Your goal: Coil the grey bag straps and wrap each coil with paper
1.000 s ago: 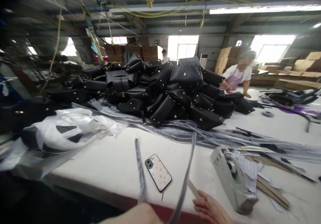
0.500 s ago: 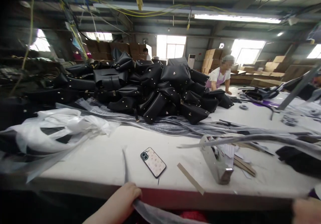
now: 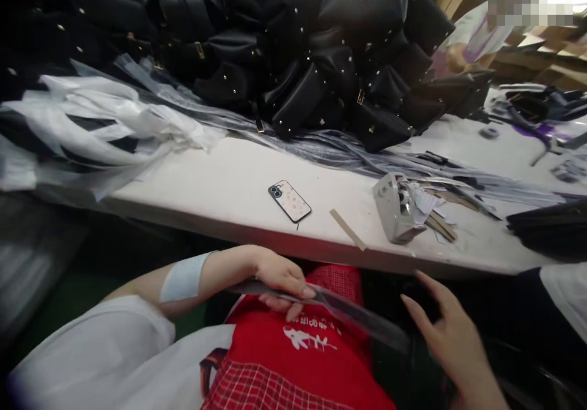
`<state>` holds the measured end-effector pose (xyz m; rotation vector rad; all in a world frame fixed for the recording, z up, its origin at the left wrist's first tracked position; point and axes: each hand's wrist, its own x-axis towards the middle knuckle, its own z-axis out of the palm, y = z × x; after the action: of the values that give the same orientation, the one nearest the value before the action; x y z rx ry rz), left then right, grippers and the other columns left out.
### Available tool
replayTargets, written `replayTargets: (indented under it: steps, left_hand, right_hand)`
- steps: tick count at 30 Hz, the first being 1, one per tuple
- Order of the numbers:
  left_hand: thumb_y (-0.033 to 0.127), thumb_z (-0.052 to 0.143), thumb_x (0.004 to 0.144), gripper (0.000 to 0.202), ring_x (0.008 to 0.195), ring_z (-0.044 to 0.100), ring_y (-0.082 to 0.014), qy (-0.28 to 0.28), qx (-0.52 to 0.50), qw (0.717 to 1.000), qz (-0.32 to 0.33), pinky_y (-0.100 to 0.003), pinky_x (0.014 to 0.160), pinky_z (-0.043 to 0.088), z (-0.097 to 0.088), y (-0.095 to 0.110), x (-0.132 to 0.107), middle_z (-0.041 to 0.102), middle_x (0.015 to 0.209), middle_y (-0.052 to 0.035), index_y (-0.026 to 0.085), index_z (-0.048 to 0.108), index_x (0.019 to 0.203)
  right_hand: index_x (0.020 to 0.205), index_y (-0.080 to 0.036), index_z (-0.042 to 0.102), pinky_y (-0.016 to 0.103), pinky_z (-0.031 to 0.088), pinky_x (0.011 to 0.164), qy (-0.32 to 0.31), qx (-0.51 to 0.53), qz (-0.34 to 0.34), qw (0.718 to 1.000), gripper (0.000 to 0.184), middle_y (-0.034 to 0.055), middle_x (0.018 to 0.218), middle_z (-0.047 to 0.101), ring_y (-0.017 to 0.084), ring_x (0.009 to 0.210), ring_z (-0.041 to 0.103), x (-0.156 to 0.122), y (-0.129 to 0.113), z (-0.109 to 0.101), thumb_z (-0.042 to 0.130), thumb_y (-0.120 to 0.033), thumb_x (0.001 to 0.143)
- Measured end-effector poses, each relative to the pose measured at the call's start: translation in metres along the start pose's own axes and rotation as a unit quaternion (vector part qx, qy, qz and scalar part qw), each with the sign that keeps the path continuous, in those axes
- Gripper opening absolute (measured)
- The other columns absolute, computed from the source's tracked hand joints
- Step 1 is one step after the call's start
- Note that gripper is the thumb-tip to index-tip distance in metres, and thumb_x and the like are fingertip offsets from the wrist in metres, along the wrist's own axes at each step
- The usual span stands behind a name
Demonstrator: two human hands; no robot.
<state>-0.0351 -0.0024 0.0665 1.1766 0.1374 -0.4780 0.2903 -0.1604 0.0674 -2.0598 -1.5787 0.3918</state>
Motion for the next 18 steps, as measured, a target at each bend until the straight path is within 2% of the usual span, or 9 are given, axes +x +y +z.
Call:
replayTargets:
  steps: [1, 2, 3, 4, 7, 10, 12, 14, 18]
  left_hand:
    - [0.065, 0.049, 0.083, 0.054, 0.037, 0.042, -0.0114, 0.012, -0.014, 1.000, 0.025, -0.024, 0.040, 0.038, 0.000, 0.003, 0.017, 0.047, 0.040, 0.0014, 0.018, 0.067, 0.064]
    - [0.062, 0.051, 0.084, 0.051, 0.036, 0.043, -0.0109, 0.033, -0.026, 0.998, 0.044, -0.023, 0.040, 0.038, -0.001, 0.005, 0.032, 0.049, 0.041, 0.0018, 0.018, 0.066, 0.063]
    - [0.060, 0.054, 0.083, 0.049, 0.036, 0.043, -0.0105, 0.056, -0.036, 0.996, 0.053, -0.023, 0.039, 0.039, -0.003, 0.006, 0.044, 0.050, 0.041, 0.0019, 0.017, 0.065, 0.062]
    - [0.058, 0.055, 0.083, 0.047, 0.036, 0.044, -0.0104, 0.072, -0.044, 0.995, 0.053, -0.022, 0.039, 0.039, -0.007, 0.007, 0.052, 0.053, 0.042, 0.0014, 0.017, 0.065, 0.062]
    - [0.054, 0.060, 0.081, 0.042, 0.042, 0.052, -0.0122, 0.054, -0.060, 0.997, 0.012, -0.024, 0.046, 0.046, -0.022, 0.001, 0.048, 0.062, 0.050, -0.0011, 0.016, 0.069, 0.068]
    - [0.055, 0.065, 0.078, 0.040, 0.048, 0.057, -0.0144, -0.005, -0.057, 0.998, -0.029, -0.027, 0.055, 0.052, -0.032, -0.013, 0.022, 0.066, 0.056, -0.0031, 0.015, 0.070, 0.073]
    - [0.059, 0.061, 0.079, 0.046, 0.048, 0.058, -0.0144, -0.010, -0.040, 0.999, -0.034, -0.027, 0.053, 0.051, -0.033, -0.023, 0.008, 0.067, 0.058, -0.0044, 0.014, 0.070, 0.075]
    - [0.063, 0.055, 0.081, 0.051, 0.047, 0.057, -0.0136, 0.012, -0.025, 0.999, -0.027, -0.025, 0.050, 0.049, -0.030, -0.030, 0.004, 0.069, 0.060, -0.0051, 0.014, 0.070, 0.077]
    - [0.066, 0.055, 0.079, 0.053, 0.047, 0.056, -0.0138, 0.036, -0.034, 0.999, -0.021, -0.025, 0.048, 0.047, -0.025, -0.035, 0.012, 0.069, 0.062, -0.0054, 0.016, 0.069, 0.081]
  right_hand:
    - [0.131, -0.021, 0.054, 0.042, 0.049, 0.093, -0.086, 0.091, -0.041, 0.991, 0.065, 0.0126, 0.128, 0.060, 0.031, 0.114, 0.058, 0.004, -0.014, 0.022, 0.053, -0.064, 0.082]
    - [0.134, -0.019, 0.052, 0.041, 0.047, 0.096, -0.188, 0.187, -0.080, 0.961, 0.066, 0.0138, 0.130, 0.059, 0.031, 0.117, 0.056, 0.008, -0.030, 0.043, 0.047, -0.064, 0.085]
    - [0.131, -0.019, 0.054, 0.039, 0.047, 0.097, -0.254, 0.234, -0.097, 0.933, 0.061, 0.0135, 0.127, 0.061, 0.029, 0.115, 0.057, 0.013, -0.044, 0.061, 0.047, -0.060, 0.087]
    - [0.127, -0.018, 0.058, 0.037, 0.046, 0.097, -0.279, 0.259, -0.105, 0.919, 0.055, 0.0128, 0.124, 0.063, 0.028, 0.112, 0.059, 0.018, -0.056, 0.076, 0.048, -0.056, 0.089]
    - [0.113, -0.018, 0.066, 0.032, 0.050, 0.087, -0.293, 0.272, -0.077, 0.913, 0.042, 0.0101, 0.110, 0.070, 0.024, 0.098, 0.064, 0.032, -0.069, 0.094, 0.053, -0.049, 0.088]
    - [0.113, -0.016, 0.065, 0.027, 0.051, 0.066, -0.299, 0.248, -0.030, 0.921, 0.043, 0.0041, 0.079, 0.071, 0.018, 0.070, 0.064, 0.043, -0.055, 0.086, 0.058, -0.048, 0.086]
    - [0.118, -0.015, 0.062, 0.024, 0.047, 0.056, -0.310, 0.225, -0.017, 0.924, 0.047, -0.0018, 0.061, 0.064, 0.015, 0.057, 0.058, 0.048, -0.045, 0.081, 0.060, -0.048, 0.084]
    - [0.119, -0.015, 0.061, 0.024, 0.048, 0.059, -0.332, 0.220, -0.014, 0.917, 0.050, -0.0024, 0.061, 0.064, 0.015, 0.058, 0.060, 0.052, -0.041, 0.080, 0.063, -0.048, 0.082]
    - [0.122, -0.015, 0.059, 0.031, 0.053, 0.077, -0.372, 0.235, -0.015, 0.898, 0.055, 0.0047, 0.085, 0.074, 0.022, 0.079, 0.068, 0.056, -0.050, 0.086, 0.067, -0.047, 0.078]
